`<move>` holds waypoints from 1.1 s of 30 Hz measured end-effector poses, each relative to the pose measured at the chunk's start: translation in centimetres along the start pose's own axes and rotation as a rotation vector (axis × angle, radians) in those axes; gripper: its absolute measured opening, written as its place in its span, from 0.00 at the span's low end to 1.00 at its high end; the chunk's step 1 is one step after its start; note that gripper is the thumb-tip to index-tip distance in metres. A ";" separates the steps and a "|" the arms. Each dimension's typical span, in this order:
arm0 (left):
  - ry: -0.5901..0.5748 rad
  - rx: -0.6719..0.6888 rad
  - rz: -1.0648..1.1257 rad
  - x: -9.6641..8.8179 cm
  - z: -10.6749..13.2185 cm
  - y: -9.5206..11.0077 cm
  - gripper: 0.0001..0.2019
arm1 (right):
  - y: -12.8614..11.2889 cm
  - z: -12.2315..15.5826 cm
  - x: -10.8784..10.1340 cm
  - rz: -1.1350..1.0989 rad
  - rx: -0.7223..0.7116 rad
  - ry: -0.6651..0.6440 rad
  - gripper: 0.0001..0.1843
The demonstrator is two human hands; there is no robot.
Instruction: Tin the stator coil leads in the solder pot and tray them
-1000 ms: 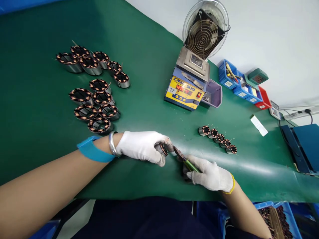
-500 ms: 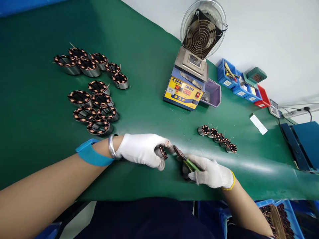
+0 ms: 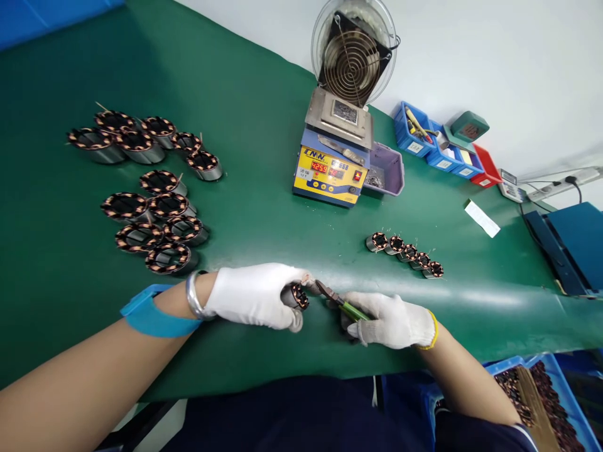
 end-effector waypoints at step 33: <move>0.035 0.058 -0.216 0.3 -0.1 0.4 0.22 | 0.2 -0.9 1.1 -0.303 -0.062 -0.088 0.08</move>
Point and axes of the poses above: each hand's wrist, its own z-axis away from the middle knuckle, its own x-axis out of the palm, y = z × x, the point moved 6 cm from there along -z, towards the middle knuckle, and after that the axes turned 11 degrees about z, right-handed, at the moved point
